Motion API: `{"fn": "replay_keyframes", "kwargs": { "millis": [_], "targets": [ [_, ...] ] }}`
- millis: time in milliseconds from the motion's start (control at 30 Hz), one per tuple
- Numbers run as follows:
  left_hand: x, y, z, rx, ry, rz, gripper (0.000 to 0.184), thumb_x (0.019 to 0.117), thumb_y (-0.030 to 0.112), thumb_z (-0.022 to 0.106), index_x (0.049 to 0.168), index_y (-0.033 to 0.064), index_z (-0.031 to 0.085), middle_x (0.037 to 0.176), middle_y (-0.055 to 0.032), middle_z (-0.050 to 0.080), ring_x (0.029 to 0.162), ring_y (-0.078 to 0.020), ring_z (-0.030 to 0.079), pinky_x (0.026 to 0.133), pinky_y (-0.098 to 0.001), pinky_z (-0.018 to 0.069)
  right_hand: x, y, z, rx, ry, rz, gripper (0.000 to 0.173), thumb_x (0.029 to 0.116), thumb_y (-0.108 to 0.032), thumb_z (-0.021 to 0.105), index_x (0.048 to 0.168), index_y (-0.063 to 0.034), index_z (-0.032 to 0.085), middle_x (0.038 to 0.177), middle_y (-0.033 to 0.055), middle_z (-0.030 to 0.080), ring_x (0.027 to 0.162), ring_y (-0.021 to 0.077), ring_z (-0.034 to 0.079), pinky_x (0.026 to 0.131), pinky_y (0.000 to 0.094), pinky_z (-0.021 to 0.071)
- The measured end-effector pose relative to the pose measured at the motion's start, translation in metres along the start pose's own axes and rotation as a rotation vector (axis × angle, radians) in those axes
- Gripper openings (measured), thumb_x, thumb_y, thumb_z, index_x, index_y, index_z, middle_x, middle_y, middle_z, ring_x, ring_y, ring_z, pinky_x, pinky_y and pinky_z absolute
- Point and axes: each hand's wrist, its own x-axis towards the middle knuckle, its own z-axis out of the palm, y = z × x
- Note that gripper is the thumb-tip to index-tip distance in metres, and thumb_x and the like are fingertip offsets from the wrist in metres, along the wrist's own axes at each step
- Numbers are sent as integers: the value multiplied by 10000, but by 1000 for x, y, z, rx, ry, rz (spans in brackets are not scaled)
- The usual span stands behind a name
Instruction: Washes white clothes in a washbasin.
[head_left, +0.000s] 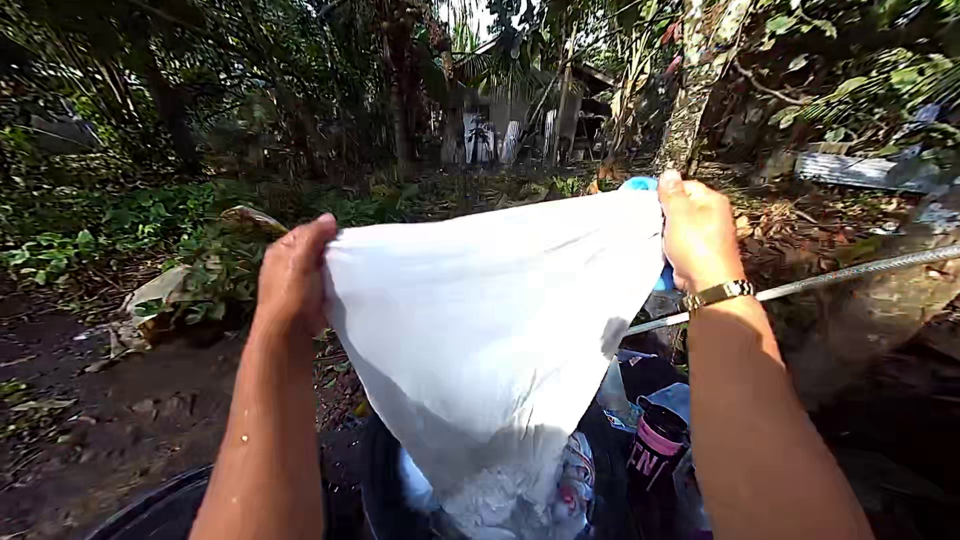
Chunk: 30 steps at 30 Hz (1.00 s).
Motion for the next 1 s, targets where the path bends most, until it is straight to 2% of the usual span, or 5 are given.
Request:
{"fn": "replay_keyframes", "kwargs": {
  "millis": [300, 467, 600, 833, 1000],
  "targets": [
    [-169, -330, -3, 355, -32, -959, 500, 1088, 372, 517, 1187, -104, 634, 1094, -271, 650, 986, -337, 619, 894, -533, 494, -187, 264, 122, -515, -763, 722, 504, 1012, -94, 578, 1492, -20, 445, 1430, 279, 560, 1355, 410, 541, 1118, 565, 440],
    [-190, -352, 6, 294, 75, -858, 353, 1107, 268, 471, 1146, -61, 594, 1019, -205, 610, 899, -261, 573, 811, -468, 490, -257, 317, 138, -347, -410, 801, 797, 1010, 1, 530, 1658, -77, 73, 1538, 300, 453, 1390, 442, 508, 1161, 566, 404],
    [-194, -358, 9, 524, 62, -839, 396, 1108, 279, 479, 1174, -71, 651, 1121, -297, 653, 1053, -392, 620, 931, -588, 465, -243, 294, 146, -418, -238, 879, 740, 1024, -114, 573, 1645, -62, 176, 1454, 314, 527, 1307, 459, 571, 1087, 581, 464],
    [-205, -357, 16, 340, 195, -921, 398, 1113, 273, 463, 1241, -69, 621, 1135, -269, 645, 975, -317, 607, 861, -511, 492, -307, 169, 231, -194, -1018, 400, 698, 1008, -195, 605, 1637, -257, 308, 1389, 241, 607, 1241, 401, 622, 1052, 565, 496],
    [-202, -343, 4, 698, 120, -776, 362, 1109, 208, 472, 1181, -91, 663, 1166, -318, 669, 1146, -432, 636, 1021, -605, 448, -329, 221, 235, -465, -1146, 381, 602, 1016, -165, 542, 1589, -302, 419, 1432, 266, 567, 1272, 435, 595, 1042, 601, 486]
  ]
}}
